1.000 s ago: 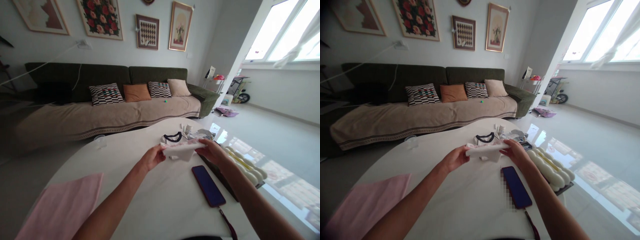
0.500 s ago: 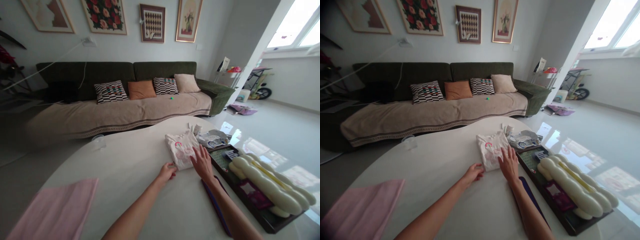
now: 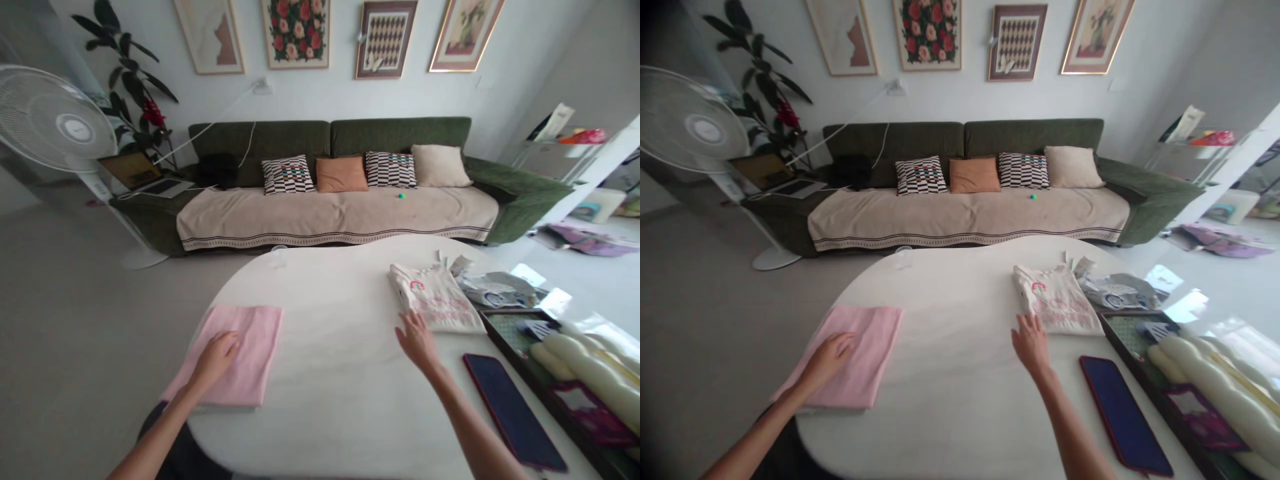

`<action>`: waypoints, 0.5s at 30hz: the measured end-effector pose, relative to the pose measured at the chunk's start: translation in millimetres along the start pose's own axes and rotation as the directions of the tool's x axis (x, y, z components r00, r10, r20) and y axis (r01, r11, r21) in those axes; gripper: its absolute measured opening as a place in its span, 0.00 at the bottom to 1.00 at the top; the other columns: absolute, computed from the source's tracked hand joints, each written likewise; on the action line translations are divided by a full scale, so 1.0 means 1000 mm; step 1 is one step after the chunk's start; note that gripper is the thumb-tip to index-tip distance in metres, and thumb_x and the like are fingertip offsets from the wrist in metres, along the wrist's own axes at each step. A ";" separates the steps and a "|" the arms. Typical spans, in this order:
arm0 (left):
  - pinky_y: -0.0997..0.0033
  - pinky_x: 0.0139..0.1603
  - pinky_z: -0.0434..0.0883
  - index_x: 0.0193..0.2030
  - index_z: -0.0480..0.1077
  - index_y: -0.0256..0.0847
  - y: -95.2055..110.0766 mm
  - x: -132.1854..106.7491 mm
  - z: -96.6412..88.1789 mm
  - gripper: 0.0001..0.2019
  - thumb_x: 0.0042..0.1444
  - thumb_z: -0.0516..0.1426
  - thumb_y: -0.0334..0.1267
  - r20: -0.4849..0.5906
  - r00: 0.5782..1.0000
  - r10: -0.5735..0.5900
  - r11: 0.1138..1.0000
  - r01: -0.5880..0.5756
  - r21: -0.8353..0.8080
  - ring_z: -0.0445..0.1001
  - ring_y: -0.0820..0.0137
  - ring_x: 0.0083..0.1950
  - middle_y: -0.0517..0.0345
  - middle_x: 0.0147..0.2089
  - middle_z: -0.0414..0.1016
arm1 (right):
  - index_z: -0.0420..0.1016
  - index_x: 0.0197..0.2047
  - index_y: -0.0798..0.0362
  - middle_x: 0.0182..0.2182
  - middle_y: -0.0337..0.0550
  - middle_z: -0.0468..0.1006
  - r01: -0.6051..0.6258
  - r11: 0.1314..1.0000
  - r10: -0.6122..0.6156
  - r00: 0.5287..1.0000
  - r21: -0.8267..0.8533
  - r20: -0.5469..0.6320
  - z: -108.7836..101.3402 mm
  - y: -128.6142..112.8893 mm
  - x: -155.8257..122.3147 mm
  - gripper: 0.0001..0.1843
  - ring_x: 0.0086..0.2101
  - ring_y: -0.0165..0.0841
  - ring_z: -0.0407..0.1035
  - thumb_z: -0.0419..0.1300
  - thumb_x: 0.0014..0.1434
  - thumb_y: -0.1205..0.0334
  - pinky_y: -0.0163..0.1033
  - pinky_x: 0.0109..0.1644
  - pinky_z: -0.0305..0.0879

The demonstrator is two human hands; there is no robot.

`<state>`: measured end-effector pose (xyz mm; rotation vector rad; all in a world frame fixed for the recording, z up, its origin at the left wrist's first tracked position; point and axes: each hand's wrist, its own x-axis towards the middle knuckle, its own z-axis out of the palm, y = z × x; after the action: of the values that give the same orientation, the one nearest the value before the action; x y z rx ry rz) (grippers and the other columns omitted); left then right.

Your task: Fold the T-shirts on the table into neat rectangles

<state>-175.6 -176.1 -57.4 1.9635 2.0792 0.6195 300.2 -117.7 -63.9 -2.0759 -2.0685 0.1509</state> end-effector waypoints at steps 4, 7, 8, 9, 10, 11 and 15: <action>0.66 0.59 0.56 0.49 0.66 0.31 -0.018 0.038 -0.013 0.18 0.52 0.46 0.30 0.083 0.996 0.036 0.975 -0.053 0.214 0.62 0.64 0.56 0.44 0.54 0.66 | 0.65 0.55 0.54 0.57 0.48 0.61 0.198 0.976 -0.210 0.966 0.092 0.152 0.034 -0.102 -0.086 0.23 0.57 0.37 0.53 0.48 0.55 0.64 0.41 0.57 0.53; 0.67 0.59 0.53 0.53 0.63 0.32 -0.002 0.066 -0.012 0.21 0.51 0.48 0.29 0.224 0.966 0.132 0.962 -0.180 0.207 0.55 0.64 0.61 0.47 0.59 0.60 | 0.55 0.60 0.55 0.62 0.49 0.49 0.116 0.991 -0.126 0.972 0.064 0.198 0.054 -0.142 -0.130 0.28 0.61 0.44 0.39 0.46 0.55 0.65 0.50 0.58 0.49; 0.68 0.58 0.54 0.53 0.63 0.34 0.004 0.073 -0.010 0.21 0.51 0.49 0.29 0.263 0.953 0.151 0.960 -0.204 0.190 0.56 0.65 0.60 0.48 0.59 0.62 | 0.53 0.61 0.55 0.62 0.48 0.47 0.086 0.995 -0.093 0.976 0.047 0.199 0.057 -0.147 -0.137 0.29 0.61 0.44 0.37 0.45 0.56 0.65 0.51 0.58 0.48; 0.68 0.57 0.56 0.52 0.64 0.36 0.010 0.078 -0.010 0.20 0.50 0.50 0.30 0.290 0.943 0.161 0.960 -0.218 0.175 0.59 0.65 0.59 0.50 0.57 0.64 | 0.52 0.62 0.55 0.63 0.48 0.46 0.070 0.997 -0.077 0.976 0.039 0.202 0.057 -0.149 -0.141 0.29 0.61 0.43 0.35 0.43 0.56 0.66 0.50 0.59 0.47; 0.67 0.55 0.57 0.50 0.65 0.38 0.014 0.081 -0.010 0.19 0.50 0.51 0.30 0.307 0.937 0.164 0.961 -0.222 0.164 0.61 0.64 0.56 0.51 0.54 0.67 | 0.52 0.62 0.55 0.63 0.47 0.45 0.070 0.997 -0.077 0.975 0.039 0.208 0.056 -0.148 -0.142 0.29 0.61 0.42 0.35 0.43 0.56 0.66 0.50 0.59 0.47; 0.66 0.54 0.58 0.48 0.66 0.40 0.017 0.084 -0.011 0.17 0.49 0.52 0.31 0.318 0.934 0.164 0.963 -0.222 0.156 0.63 0.64 0.54 0.52 0.52 0.69 | 0.51 0.62 0.55 0.63 0.46 0.45 0.075 0.996 -0.083 0.973 0.044 0.216 0.055 -0.147 -0.142 0.29 0.61 0.41 0.35 0.43 0.56 0.65 0.49 0.59 0.47; 0.56 0.55 0.54 0.40 0.68 0.39 0.026 0.082 -0.025 0.10 0.50 0.52 0.32 0.298 0.942 0.156 0.973 -0.198 0.116 0.65 0.60 0.51 0.50 0.45 0.72 | 0.51 0.62 0.55 0.62 0.48 0.46 0.060 0.998 -0.067 0.964 0.035 0.256 0.041 -0.147 -0.136 0.29 0.61 0.42 0.36 0.43 0.56 0.66 0.50 0.59 0.47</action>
<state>-170.5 -97.9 -13.1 2.1869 1.8304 0.1984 145.9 -251.2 -81.5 -2.0648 -2.2619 0.4584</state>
